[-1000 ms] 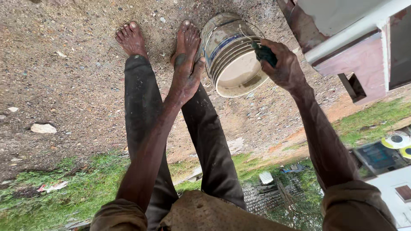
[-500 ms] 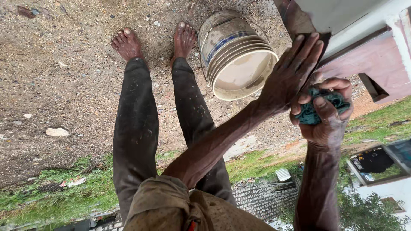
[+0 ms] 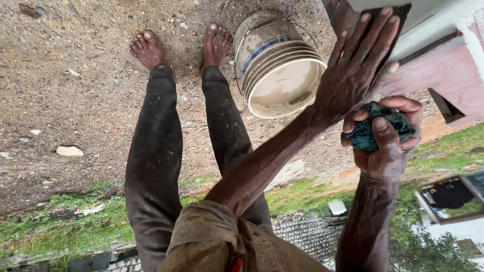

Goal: The person sands a reddish metal frame using a sanding block and a green cloth. They repeatedly wipe the frame's edges and surfaces, occasionally dipping the cloth into a bucket of liquid.

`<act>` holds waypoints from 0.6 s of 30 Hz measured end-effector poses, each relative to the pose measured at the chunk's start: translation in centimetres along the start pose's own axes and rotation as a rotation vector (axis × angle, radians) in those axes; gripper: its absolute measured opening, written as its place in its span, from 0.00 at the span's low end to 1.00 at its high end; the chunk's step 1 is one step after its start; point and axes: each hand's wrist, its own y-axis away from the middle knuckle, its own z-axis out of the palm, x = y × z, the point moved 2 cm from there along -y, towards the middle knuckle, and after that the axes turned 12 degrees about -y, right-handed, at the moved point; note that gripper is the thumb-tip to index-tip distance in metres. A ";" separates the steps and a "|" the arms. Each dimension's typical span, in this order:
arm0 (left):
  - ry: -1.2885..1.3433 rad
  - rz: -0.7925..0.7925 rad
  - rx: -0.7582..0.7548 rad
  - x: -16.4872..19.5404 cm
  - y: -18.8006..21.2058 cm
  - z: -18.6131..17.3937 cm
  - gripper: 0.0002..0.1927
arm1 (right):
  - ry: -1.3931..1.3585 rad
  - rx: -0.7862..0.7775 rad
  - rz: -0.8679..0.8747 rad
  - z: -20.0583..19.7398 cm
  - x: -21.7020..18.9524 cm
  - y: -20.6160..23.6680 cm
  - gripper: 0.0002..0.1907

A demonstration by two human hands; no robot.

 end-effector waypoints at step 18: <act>0.155 -0.061 -0.104 -11.8 -2.1 8.1 0.30 | 0.114 0.003 0.015 0.9 3.7 -3.3 0.16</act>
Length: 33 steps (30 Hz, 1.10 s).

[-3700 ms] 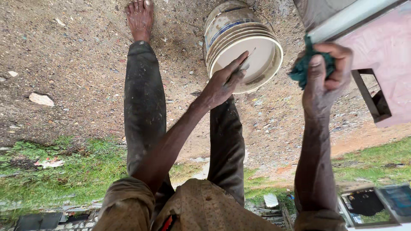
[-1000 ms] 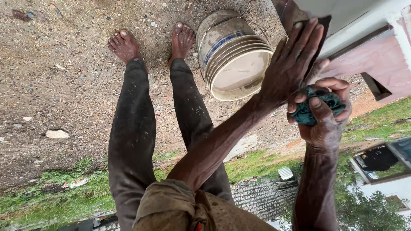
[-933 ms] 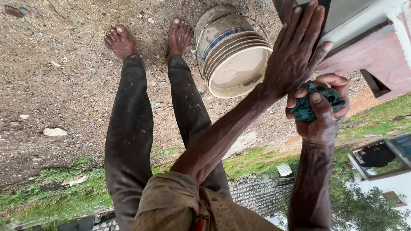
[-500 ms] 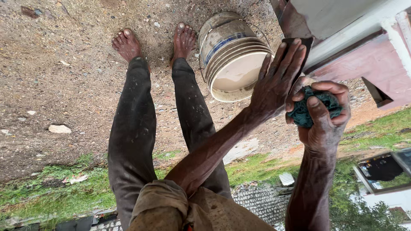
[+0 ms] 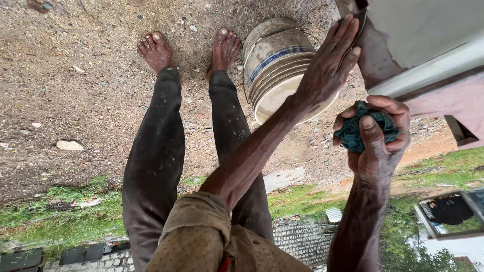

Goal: The person sands a reddish metal frame using a sanding block and a green cloth. They repeatedly wipe the frame's edges and surfaces, occasionally dipping the cloth into a bucket of liquid.

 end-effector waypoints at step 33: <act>-0.275 0.204 0.053 -4.6 -3.3 -1.5 0.49 | 0.009 0.333 -0.362 2.0 10.0 -7.7 0.19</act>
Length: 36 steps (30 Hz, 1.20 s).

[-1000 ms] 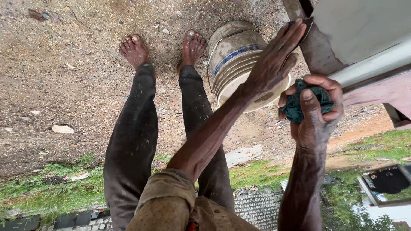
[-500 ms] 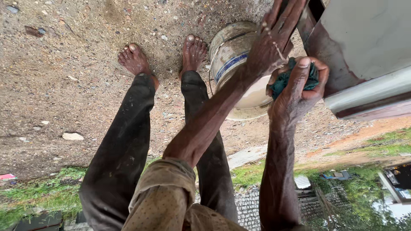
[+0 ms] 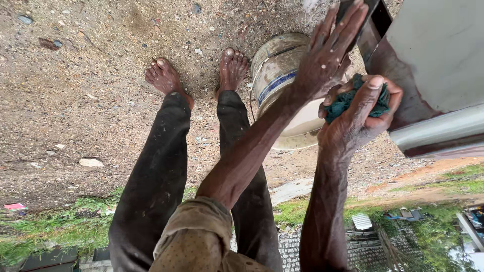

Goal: The person sands a reddish metal frame using a sanding block and a green cloth. They repeatedly wipe the frame's edges and surfaces, occasionally dipping the cloth into a bucket of liquid.

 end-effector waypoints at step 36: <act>0.270 0.007 -0.173 -3.7 -0.3 1.7 0.39 | -0.073 -0.029 -0.021 0.7 2.8 -0.5 0.18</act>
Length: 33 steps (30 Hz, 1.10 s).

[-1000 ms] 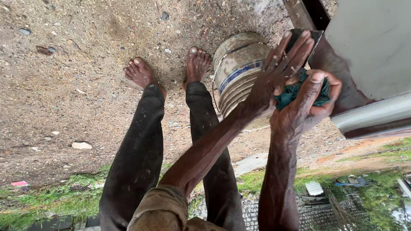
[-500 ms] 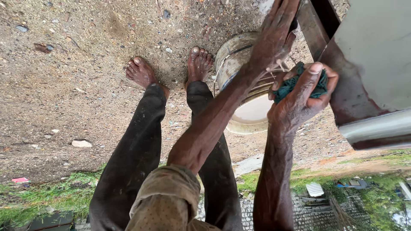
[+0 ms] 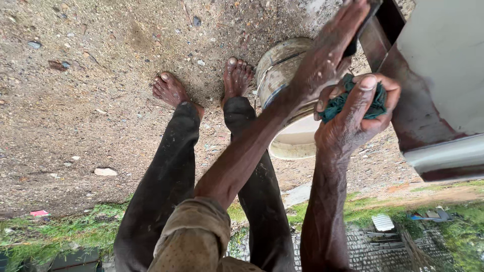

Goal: The person sands a reddish metal frame using a sanding block and a green cloth. They repeatedly wipe the frame's edges and surfaces, occasionally dipping the cloth into a bucket of liquid.

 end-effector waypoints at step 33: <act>0.071 0.103 0.223 2.0 0.1 -1.9 0.36 | -0.072 0.123 -0.020 1.9 -0.7 -1.0 0.19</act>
